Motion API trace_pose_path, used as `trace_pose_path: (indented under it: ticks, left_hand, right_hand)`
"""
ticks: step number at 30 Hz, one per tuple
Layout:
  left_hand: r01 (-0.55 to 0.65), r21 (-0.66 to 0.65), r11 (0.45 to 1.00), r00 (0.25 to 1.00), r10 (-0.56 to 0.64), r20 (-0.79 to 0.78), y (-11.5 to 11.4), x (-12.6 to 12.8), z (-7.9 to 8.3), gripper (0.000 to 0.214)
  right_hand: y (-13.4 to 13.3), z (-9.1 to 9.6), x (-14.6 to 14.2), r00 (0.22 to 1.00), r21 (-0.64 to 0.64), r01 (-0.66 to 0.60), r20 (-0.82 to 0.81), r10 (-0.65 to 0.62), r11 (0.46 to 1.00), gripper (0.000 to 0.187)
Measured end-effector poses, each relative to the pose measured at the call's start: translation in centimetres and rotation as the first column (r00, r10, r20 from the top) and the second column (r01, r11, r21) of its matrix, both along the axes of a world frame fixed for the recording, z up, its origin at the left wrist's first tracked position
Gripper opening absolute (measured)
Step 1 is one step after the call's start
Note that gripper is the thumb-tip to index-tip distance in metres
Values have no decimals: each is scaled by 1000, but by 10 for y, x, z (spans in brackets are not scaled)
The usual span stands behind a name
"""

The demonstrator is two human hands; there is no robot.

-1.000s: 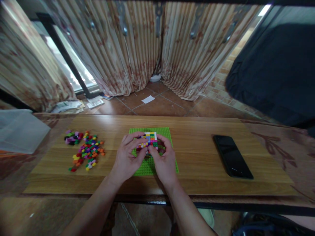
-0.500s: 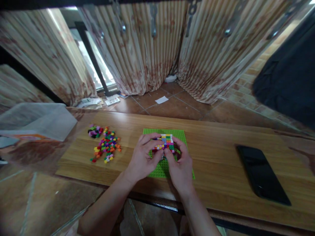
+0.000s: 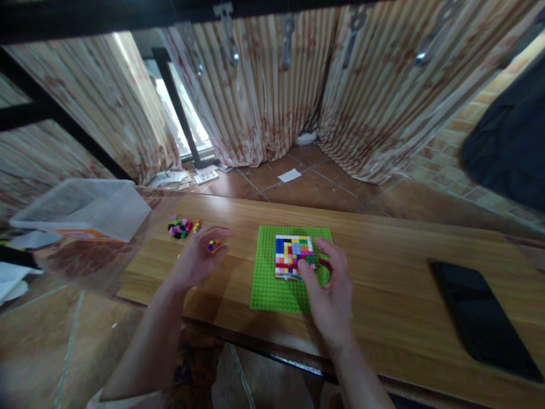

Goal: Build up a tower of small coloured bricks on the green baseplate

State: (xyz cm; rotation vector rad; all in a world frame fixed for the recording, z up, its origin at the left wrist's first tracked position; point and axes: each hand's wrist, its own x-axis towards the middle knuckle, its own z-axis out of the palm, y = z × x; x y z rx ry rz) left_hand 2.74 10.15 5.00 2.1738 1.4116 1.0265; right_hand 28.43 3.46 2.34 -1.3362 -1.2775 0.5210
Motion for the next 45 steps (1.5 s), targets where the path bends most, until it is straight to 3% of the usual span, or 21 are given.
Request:
trace_pose_path:
  ticks: [4, 9, 16, 26, 31, 35, 41, 45]
  left_hand:
    - [-9, -94, 995, 984, -7, -177, -1, -32, -1, 32]
    - [-29, -157, 987, 932, -30, -361, -4, -29, 0, 29]
    - [-17, -207, 978, 933, -59, -355, 0, -22, 1, 18]
    - [-6, -123, 992, 951, -32, -308, 6, -26, -3, 17]
    - [-72, -73, 995, 990, 62, -124, 5, -21, -2, 13]
    - [2, -108, 994, 987, 15, 160, -1, 0, -2, 10]
    - [169, -264, 950, 885, -29, 465, -13, 38, 2, 11]
    - [304, -310, 901, 774, -44, 631, -20, 52, 8, 13]
  right_hand:
    - [-1, 9, 6, 939, -59, -108, 322, 121, 992, 67]
    - [5, 4, 9, 882, -160, -218, 389, 265, 963, 76]
    - [11, -2, 6, 899, -102, -154, 398, 183, 983, 61]
    - [12, -5, -21, 920, 2, 19, 392, -18, 1000, 59]
    - [11, -3, -18, 928, -15, 0, 372, 5, 1000, 61]
    - [12, 0, -8, 930, -68, -111, 345, 128, 991, 62]
    - [17, 1, 4, 907, -96, -257, 321, 274, 962, 65]
    - [19, 3, 6, 889, -116, -298, 329, 320, 947, 62]
